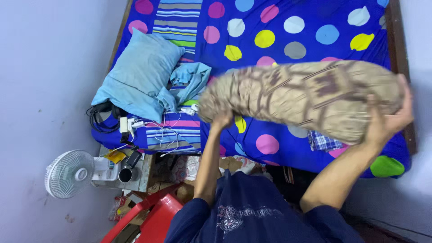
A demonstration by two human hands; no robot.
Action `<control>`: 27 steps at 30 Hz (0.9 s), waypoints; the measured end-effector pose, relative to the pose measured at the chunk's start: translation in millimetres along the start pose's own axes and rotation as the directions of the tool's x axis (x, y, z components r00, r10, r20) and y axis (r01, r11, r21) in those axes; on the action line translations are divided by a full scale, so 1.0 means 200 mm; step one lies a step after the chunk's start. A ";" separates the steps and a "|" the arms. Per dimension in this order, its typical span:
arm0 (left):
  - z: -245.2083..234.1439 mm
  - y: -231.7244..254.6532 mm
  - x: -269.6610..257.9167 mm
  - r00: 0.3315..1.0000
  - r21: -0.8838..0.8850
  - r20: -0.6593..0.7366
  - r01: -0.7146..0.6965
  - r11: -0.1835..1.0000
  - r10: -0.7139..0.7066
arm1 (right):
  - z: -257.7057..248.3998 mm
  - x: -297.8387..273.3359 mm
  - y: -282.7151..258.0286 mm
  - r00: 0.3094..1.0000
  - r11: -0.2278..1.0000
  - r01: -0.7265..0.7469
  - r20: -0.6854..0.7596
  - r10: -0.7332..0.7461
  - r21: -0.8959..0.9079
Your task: The person repeatedly fluffs and adjusts a patterned pillow by hand, then inserts it into a light blue pillowcase. The person manipulates the pillow and case to fit the pillow inside, adjusting the opening and smoothing the fabric.
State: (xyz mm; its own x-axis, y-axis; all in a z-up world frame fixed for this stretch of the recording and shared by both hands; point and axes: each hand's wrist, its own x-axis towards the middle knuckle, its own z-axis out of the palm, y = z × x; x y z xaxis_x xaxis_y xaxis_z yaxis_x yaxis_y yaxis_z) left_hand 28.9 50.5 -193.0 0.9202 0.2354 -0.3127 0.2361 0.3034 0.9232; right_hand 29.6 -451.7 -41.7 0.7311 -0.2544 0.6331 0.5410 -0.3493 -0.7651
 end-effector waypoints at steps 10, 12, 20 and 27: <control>0.22 0.39 -0.14 0.463 0.367 -0.501 -0.652 0.664 0.731 | 0.89 -0.10 -0.55 0.962 0.988 -0.063 0.254 0.098 -0.144; 0.42 0.18 -0.24 0.751 0.178 -0.330 -0.546 0.819 0.572 | 0.96 -0.08 -0.62 0.964 0.986 -0.037 0.253 0.078 -0.161; 0.56 0.34 -0.49 0.410 0.249 0.296 -0.905 0.345 0.862 | 1.04 0.00 -0.84 0.967 0.986 0.008 0.251 0.034 -0.167; 0.50 0.19 -0.49 0.409 0.470 0.209 -0.839 0.275 0.888 | 1.14 0.03 -0.99 0.794 0.988 -0.140 0.589 0.149 -0.061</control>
State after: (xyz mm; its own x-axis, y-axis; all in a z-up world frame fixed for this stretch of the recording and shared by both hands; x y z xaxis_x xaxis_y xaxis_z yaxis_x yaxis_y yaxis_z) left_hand -22.2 -53.9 -105.1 0.6511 0.1723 0.7392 -0.5603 -0.5478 0.6212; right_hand 21.4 -177.8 87.0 0.9062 0.2770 0.3195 0.4068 -0.3648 -0.8375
